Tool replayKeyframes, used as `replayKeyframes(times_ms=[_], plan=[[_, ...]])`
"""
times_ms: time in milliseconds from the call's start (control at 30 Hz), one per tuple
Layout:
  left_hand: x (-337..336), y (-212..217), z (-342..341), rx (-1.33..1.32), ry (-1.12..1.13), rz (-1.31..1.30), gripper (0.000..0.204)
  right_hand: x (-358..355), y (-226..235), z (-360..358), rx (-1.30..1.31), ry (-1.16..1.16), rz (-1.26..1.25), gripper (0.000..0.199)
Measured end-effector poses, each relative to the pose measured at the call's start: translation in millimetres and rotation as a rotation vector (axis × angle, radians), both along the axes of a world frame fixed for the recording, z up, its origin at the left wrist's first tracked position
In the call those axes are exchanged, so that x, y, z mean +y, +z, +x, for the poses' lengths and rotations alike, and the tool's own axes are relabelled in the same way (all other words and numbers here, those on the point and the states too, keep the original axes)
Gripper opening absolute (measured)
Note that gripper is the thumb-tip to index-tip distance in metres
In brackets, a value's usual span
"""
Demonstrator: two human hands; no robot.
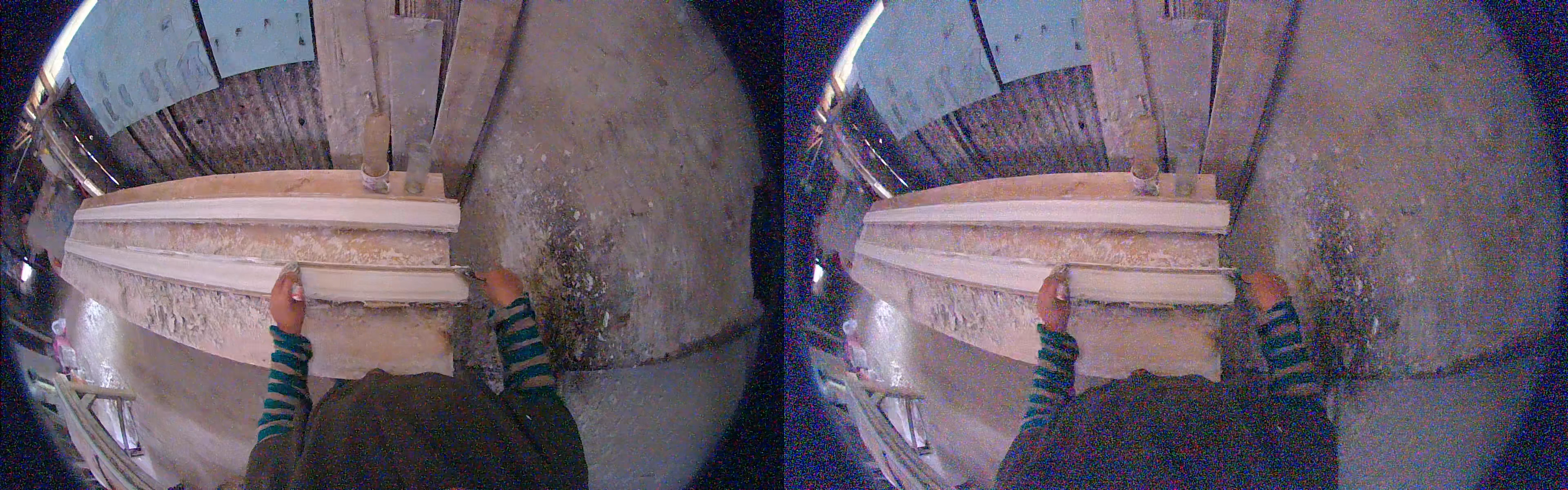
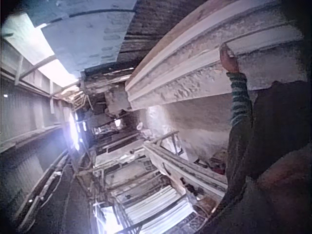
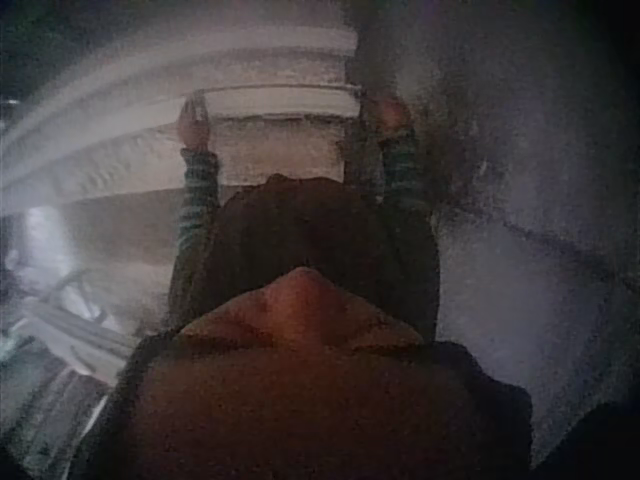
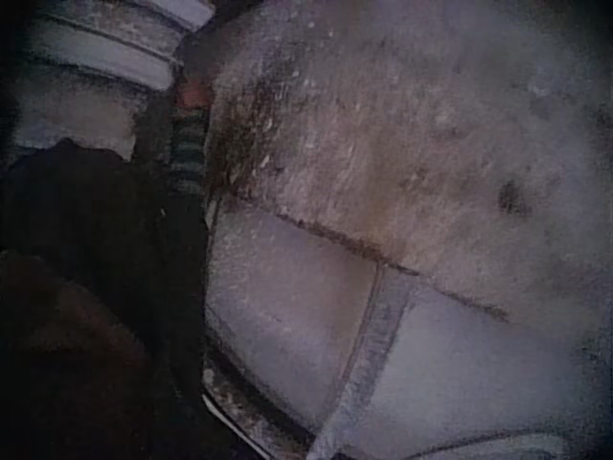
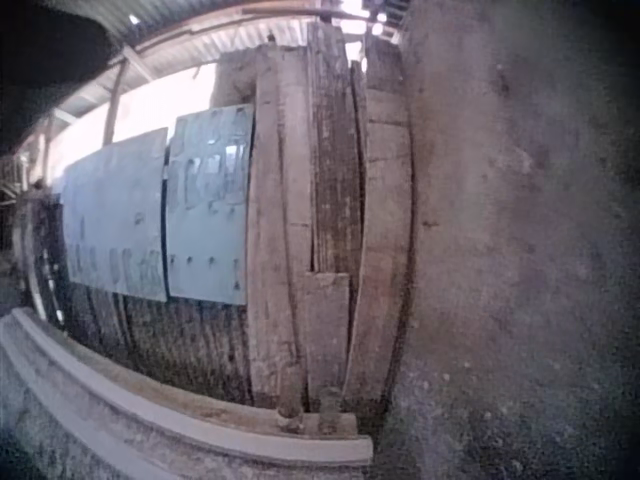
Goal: The person applies a white filler paste into the seams of a long wooden object using a putty knife and a small brush. They repeatedly spread the filler along the length of the object, smoothing the surface.
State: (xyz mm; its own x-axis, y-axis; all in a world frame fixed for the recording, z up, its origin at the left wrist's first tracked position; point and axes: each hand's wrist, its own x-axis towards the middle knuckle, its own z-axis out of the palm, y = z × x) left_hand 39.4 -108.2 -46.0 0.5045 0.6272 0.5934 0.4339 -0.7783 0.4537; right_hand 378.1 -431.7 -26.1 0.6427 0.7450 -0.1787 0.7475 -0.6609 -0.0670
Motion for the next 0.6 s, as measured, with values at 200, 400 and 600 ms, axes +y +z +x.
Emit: replayKeyframes(times_ms=[200,400,600], plan=[[-34.1,-32.7,9.1,0.101,0.063,-0.192,0.036,29.5,10.4,-6.8,-0.066,0.041,-0.156,0.024],[-22.0,-62.6,-10.9,0.145,-0.032,0.098,0.054,27.4,37.9,-16.1,-0.148,0.075,-0.103,0.022],[-30.3,-52.1,-2.7,0.021,-0.034,-0.087,0.043,26.7,5.1,6.4,-0.114,0.115,-0.120,0.019]])
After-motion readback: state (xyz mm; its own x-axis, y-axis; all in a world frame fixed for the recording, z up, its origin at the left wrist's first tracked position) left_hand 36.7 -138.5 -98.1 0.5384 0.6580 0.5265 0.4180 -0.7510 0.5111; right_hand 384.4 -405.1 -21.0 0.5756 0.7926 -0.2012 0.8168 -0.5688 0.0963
